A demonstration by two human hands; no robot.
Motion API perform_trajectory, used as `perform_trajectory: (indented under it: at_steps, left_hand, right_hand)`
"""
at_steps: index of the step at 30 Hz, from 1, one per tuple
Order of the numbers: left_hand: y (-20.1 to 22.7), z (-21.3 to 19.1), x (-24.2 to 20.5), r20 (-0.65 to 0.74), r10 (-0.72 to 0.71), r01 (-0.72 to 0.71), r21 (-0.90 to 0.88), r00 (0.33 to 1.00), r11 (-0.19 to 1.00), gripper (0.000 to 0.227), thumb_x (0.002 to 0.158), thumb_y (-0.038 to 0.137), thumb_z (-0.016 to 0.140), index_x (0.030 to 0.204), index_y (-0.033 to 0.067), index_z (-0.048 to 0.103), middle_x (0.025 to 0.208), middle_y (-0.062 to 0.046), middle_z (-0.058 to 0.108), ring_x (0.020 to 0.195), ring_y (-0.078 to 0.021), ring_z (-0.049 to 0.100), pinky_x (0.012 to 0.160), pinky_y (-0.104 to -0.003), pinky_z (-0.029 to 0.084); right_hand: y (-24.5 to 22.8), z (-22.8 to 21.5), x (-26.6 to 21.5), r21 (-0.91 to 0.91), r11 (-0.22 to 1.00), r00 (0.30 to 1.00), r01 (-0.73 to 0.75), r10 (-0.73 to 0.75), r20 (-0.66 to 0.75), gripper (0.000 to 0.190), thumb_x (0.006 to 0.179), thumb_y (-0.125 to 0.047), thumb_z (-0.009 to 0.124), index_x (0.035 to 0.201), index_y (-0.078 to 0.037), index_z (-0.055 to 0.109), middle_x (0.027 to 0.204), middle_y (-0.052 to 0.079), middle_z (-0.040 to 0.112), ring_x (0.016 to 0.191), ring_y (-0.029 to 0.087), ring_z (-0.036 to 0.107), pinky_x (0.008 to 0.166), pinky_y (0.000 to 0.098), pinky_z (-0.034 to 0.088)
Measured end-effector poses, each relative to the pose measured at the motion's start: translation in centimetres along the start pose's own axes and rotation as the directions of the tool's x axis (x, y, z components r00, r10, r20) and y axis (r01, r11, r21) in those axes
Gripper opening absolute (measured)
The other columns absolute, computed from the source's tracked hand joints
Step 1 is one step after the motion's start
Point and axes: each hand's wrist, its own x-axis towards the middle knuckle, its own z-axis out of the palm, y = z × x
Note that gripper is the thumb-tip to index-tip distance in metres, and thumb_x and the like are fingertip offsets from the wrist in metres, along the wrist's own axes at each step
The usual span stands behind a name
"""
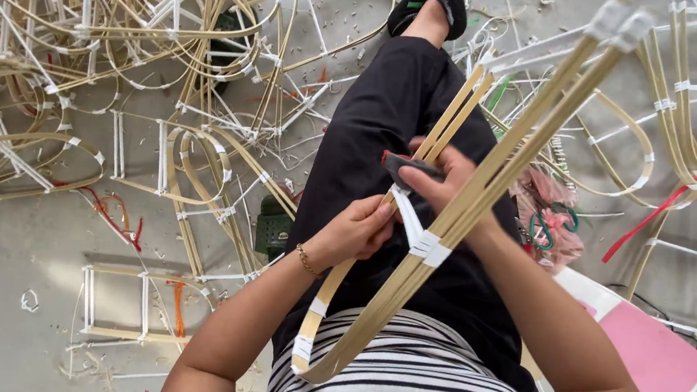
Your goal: Assembling bamboo or wood components into structured frames using connectors and hand tools.
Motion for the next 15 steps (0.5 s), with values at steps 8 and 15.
perform_trajectory:
  at_steps: [8,15]
  left_hand:
    - [-1.8,-0.1,-0.9,-0.020,-0.121,0.122,0.036,0.992,0.992,0.024,0.112,0.031,0.042,0.111,0.0125,0.058,0.069,0.005,0.048,0.048,-0.0038,0.036,0.041,-0.021,0.029]
    - [-3.1,0.2,-0.6,-0.041,-0.154,0.156,0.050,0.987,0.987,0.031,0.111,0.035,0.045,0.110,0.0104,0.064,0.064,0.006,0.047,0.045,-0.0016,0.036,0.039,-0.020,0.029]
  right_hand:
    - [-0.9,-4.0,1.1,0.174,0.974,0.963,-0.146,0.180,-0.199,0.027,0.097,-0.018,0.077,0.113,0.002,0.068,0.092,0.007,0.062,0.077,0.013,0.059,0.066,0.0305,0.049]
    - [2.1,-5.5,1.5,-0.005,0.932,0.925,-0.362,0.358,-0.130,0.033,0.092,-0.020,0.077,0.115,0.002,0.070,0.094,0.005,0.069,0.082,0.013,0.065,0.071,0.0319,0.055]
